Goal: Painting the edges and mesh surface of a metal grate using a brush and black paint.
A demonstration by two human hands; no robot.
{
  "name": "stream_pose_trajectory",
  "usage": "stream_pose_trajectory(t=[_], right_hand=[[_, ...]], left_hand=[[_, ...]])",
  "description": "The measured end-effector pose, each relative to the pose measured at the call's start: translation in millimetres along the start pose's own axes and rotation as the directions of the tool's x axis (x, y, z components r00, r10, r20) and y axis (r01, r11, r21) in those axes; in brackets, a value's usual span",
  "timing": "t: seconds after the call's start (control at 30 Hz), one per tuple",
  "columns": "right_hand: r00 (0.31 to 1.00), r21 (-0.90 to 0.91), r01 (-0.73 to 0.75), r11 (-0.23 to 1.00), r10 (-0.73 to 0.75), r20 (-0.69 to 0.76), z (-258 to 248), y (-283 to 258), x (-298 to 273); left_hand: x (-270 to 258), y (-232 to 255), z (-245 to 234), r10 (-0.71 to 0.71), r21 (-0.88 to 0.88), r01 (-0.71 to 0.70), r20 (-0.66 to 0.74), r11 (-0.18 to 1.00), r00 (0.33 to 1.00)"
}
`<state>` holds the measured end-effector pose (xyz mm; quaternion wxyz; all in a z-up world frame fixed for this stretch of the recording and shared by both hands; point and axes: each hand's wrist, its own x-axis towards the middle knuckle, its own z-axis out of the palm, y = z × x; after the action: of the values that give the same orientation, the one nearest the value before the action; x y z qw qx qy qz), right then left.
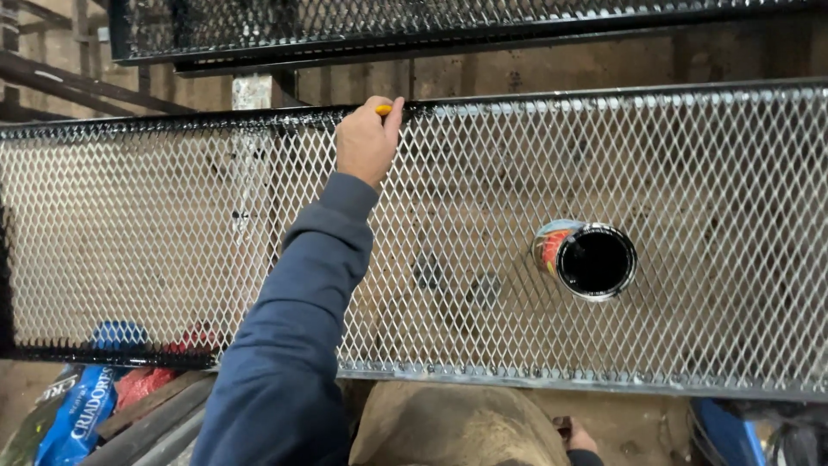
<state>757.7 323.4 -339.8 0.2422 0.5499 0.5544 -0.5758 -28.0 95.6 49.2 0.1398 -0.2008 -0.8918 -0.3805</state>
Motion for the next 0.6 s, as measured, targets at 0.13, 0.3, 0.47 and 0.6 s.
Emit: stream_pose_trajectory(t=[0.13,0.3,0.47,0.6], right_hand=[[0.976,-0.606,0.179,0.775,-0.215,0.014,-3.0,5.1,-10.2],[0.967,-0.326,0.255,0.91,-0.237,0.097,-1.3,-2.9,7.9],[0.964,-0.43,0.266,0.863,-0.238,0.119,-11.8,-7.6,12.0],[0.943,-0.43,0.332,0.84,-0.301,0.141,-18.6,-8.5,12.3]], left_hand=[[-5.7,-5.2,3.3,0.002,0.018,-0.003,0.018,1.0,1.0],[-36.4,-1.8,34.0,-0.026,-0.146,0.025,-0.011,0.989,1.0],[-56.1,-14.6,32.0,-0.259,-0.472,0.256,0.06,0.844,0.964],[-55.5,-10.3,4.3,-0.405,-0.363,0.408,0.089,0.838,0.91]])
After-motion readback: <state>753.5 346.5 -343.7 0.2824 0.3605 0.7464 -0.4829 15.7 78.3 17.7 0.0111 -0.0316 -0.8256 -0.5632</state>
